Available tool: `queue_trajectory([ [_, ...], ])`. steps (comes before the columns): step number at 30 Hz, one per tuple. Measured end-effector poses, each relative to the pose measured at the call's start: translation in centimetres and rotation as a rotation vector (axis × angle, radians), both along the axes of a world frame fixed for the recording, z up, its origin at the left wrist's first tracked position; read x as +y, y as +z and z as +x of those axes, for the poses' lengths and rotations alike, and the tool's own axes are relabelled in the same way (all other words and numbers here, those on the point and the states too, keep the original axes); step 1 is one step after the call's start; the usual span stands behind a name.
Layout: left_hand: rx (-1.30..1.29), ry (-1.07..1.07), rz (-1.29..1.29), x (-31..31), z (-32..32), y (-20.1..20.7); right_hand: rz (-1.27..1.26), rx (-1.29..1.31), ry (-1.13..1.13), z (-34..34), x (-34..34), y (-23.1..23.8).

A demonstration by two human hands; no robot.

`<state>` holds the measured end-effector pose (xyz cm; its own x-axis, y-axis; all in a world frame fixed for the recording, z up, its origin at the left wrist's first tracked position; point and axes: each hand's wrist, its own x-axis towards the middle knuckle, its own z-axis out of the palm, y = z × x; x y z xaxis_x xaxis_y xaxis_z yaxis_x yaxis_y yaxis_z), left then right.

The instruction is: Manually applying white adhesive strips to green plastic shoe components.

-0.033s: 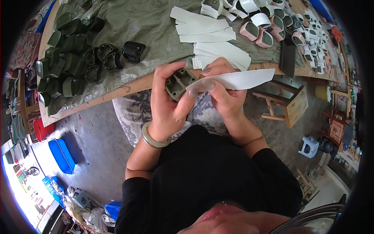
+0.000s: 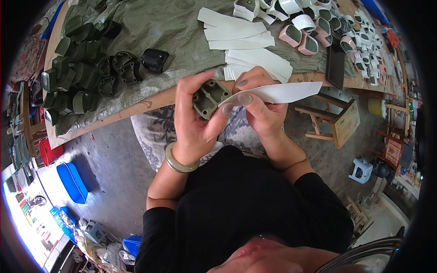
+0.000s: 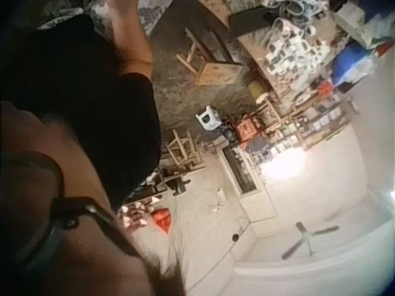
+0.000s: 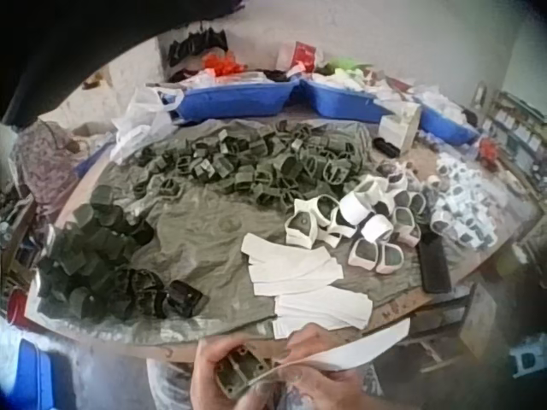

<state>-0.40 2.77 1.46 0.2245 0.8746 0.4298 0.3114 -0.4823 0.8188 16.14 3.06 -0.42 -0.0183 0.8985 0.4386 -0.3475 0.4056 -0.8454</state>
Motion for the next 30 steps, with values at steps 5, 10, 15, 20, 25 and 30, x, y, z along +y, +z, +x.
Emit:
queue_trajectory([
  [5, -0.336, 0.020, 0.046, -1.2, 1.6, -0.6, -0.039, 0.391, 0.237, -0.3, 1.2, -1.0],
  [10, -0.449, -0.060, -0.046, -1.9, 1.9, -1.5, -0.175, 0.445, 0.366, -0.3, 1.6, -1.2],
  [15, -0.346, -0.173, -0.090, -1.9, 1.5, -1.4, -0.222, 0.651, 0.422, -0.8, 1.4, -1.2],
  [20, -0.463, -0.150, -0.211, -2.3, 1.9, -0.6, -0.240, 0.632, 0.441, -0.7, 1.3, -0.8],
  [25, -0.424, -0.150, -0.189, -2.7, 1.8, 0.0, -0.285, 0.506, 0.404, 0.0, 0.7, -0.5],
  [30, -0.470, -0.087, -0.140, -3.3, 1.7, -0.9, -0.197, 0.552, 0.350, -0.7, 0.8, -1.3],
])
